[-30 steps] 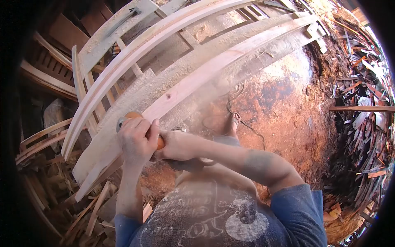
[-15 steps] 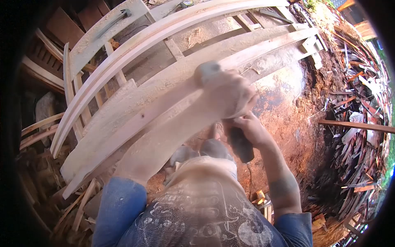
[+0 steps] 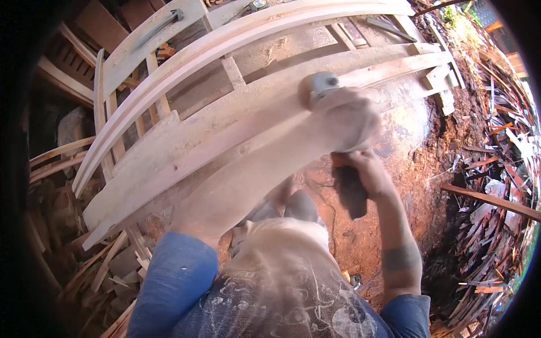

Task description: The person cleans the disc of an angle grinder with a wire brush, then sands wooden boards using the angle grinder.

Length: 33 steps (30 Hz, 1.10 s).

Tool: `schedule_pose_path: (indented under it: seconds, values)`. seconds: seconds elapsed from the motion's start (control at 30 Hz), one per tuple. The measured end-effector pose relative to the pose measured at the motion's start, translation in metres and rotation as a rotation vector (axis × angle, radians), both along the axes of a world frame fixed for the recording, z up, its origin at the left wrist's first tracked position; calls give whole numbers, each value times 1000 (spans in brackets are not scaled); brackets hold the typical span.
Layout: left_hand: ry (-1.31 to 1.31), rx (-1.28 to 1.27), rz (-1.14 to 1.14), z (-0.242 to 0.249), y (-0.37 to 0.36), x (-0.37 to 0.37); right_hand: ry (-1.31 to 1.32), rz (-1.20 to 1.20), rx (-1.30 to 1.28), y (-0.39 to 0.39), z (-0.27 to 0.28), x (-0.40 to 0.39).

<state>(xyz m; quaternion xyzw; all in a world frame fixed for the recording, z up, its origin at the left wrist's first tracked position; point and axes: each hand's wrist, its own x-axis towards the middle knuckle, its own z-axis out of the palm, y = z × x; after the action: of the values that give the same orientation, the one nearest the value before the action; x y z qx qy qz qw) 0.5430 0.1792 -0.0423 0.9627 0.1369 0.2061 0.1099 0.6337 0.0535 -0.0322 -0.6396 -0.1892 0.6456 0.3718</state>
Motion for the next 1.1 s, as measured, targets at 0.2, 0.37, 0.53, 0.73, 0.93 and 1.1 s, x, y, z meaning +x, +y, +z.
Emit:
schedule_pose_path:
  seconds: [0.2, 0.37, 0.53, 0.73, 0.93, 1.1]
  values:
    - [-193, -147, 321, 9, -44, -143, -2, 530, 339, -3, -14, -98]
    - [5, -72, 573, 34, -71, -235, -31, 965, 277, 21, -1, -166]
    - [31, -69, 548, 39, -75, -235, -136, 864, 258, 5, 8, -170]
    - [-126, -139, 100, 9, -58, -132, -53, 311, 134, -36, 4, -97]
    - [89, -71, -188, 18, -10, -17, -70, -197, 74, -32, -9, -39]
    - [185, -79, -203, 19, -5, -15, -11, -234, 27, -27, -6, -42]
